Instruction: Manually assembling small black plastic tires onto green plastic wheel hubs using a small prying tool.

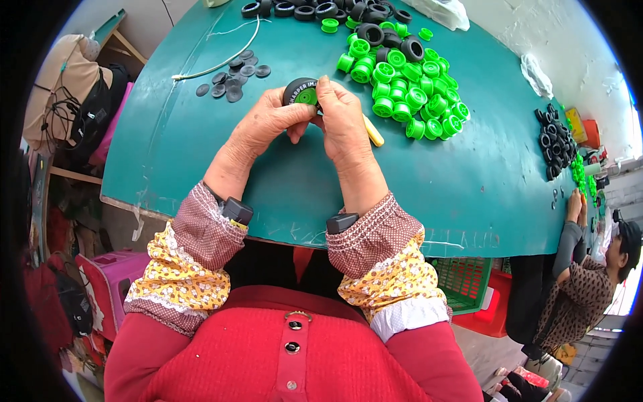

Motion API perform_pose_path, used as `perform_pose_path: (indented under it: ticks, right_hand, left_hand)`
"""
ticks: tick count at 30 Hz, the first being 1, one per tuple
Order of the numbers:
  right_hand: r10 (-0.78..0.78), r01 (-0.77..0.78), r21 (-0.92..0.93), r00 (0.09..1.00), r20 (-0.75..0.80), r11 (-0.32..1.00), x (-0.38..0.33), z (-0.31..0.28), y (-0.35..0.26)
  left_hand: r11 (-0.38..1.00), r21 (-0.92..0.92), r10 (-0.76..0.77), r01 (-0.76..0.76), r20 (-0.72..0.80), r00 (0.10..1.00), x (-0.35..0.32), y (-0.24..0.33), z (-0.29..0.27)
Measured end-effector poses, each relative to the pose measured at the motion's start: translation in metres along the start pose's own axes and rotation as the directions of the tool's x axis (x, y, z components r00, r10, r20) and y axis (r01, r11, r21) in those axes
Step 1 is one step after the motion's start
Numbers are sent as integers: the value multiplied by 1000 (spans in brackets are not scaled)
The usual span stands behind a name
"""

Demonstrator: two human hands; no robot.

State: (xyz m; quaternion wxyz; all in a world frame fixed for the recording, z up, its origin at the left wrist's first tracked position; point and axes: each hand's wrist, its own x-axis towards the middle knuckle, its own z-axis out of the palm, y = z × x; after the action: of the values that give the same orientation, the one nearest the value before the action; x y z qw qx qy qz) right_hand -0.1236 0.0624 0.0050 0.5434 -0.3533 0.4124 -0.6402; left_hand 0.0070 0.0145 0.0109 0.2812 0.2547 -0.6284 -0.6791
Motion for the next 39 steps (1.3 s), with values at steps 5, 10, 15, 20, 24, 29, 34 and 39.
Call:
perform_pose_path:
  ticks: [5,10,15,20,24,29,34,39]
  right_hand:
    - [-10,-5,132,994,111,991,1,2,3]
    - [-80,85,70,994,-73,994,-1,15,10]
    - [-86,93,59,989,-124,994,-2,21,6]
    - [-145,147,-34,988,44,989,0,13,1]
    - [-73,72,-12,997,-7,997,0,3,4]
    - [18,-21,111,1000,24,994,-1,1,2]
    - [55,-61,153,998,39,986,1,-2,2]
    - [-19,9,143,998,67,990,0,4,4]
  left_hand:
    - [1000,-19,13,-14,-37,999,1,0,0]
    - [975,-202,44,-94,-238,970,4,-5,-4]
    - [929,-346,69,-132,-188,980,2,-6,1]
    - [974,-223,28,-50,-101,995,4,-6,-2]
    - [992,-129,2,-5,-22,1000,4,-8,-1]
    - [998,-63,-18,17,-17,1000,-1,-2,1]
    - [999,-30,-10,10,4,1000,0,0,0]
    - [997,-77,-9,2,-93,996,3,-3,2]
